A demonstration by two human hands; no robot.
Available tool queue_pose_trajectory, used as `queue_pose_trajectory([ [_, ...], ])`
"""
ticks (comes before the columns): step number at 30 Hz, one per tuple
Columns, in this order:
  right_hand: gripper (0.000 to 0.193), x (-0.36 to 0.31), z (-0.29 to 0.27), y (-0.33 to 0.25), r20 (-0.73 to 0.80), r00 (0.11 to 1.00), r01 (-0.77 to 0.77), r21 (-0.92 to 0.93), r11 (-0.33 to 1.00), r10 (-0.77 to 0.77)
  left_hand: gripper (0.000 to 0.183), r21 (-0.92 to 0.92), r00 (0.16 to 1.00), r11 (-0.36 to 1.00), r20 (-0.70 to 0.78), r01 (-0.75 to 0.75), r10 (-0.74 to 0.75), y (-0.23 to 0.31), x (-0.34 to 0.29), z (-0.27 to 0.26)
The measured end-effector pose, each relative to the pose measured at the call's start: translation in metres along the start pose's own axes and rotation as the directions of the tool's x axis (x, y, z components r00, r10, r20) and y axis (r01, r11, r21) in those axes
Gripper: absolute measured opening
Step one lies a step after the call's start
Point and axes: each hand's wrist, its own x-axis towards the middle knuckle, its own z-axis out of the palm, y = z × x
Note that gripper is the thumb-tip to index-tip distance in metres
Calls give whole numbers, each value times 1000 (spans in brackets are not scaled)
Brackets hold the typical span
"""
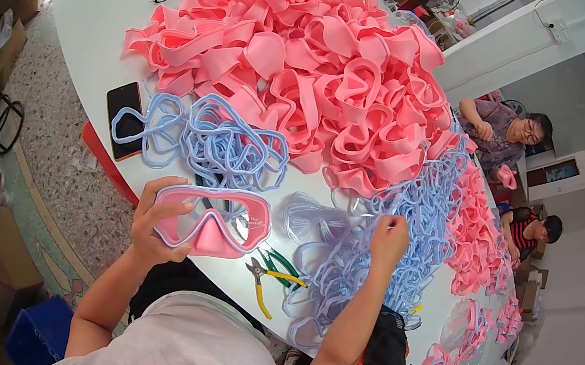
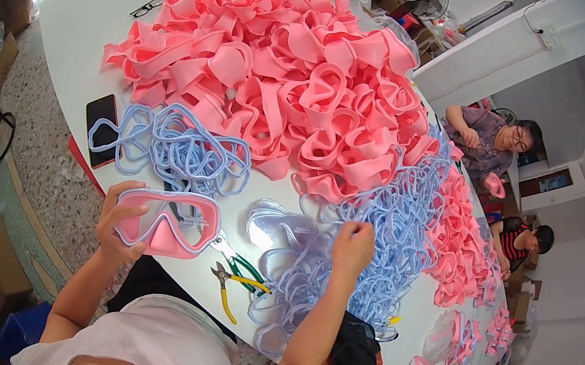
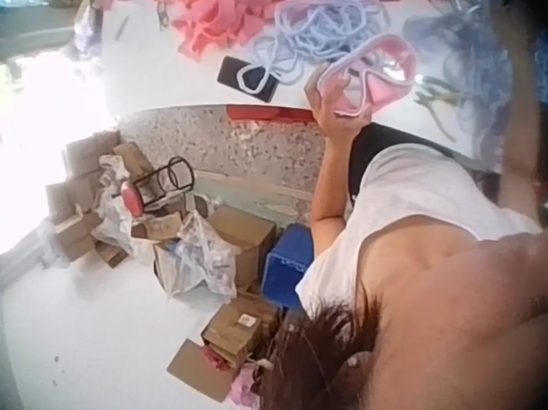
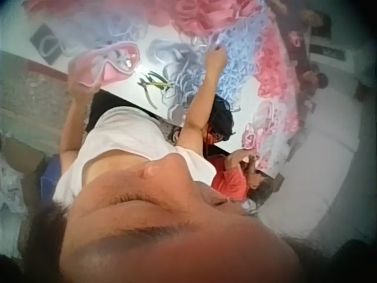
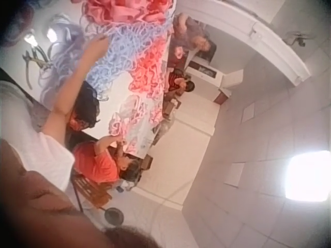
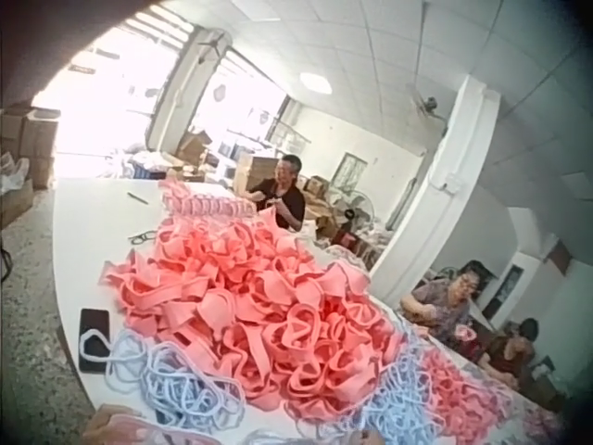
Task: The recorder is assembling swim goggles by attaching the elastic head straps and adjusting the clips.
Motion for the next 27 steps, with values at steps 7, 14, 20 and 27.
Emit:
queue_pose_trajectory([
  [7,20,-7,-32,-11,-51,998,53,658,751,-26,51,-57,998,998,49,-39,41,-1,-4,3],
  [14,18,-61,-86,-125,32,863,225,869,440,-505,75,-24,979,982,73,-189,190,7,-4,15],
  [20,15,-85,-52,-165,184,612,384,782,492,-770,91,-65,968,972,101,-224,230,10,-9,25],
  [27,27,-96,-45,-175,-70,460,806,451,383,-885,84,-17,952,967,174,-252,251,11,-15,21],
])
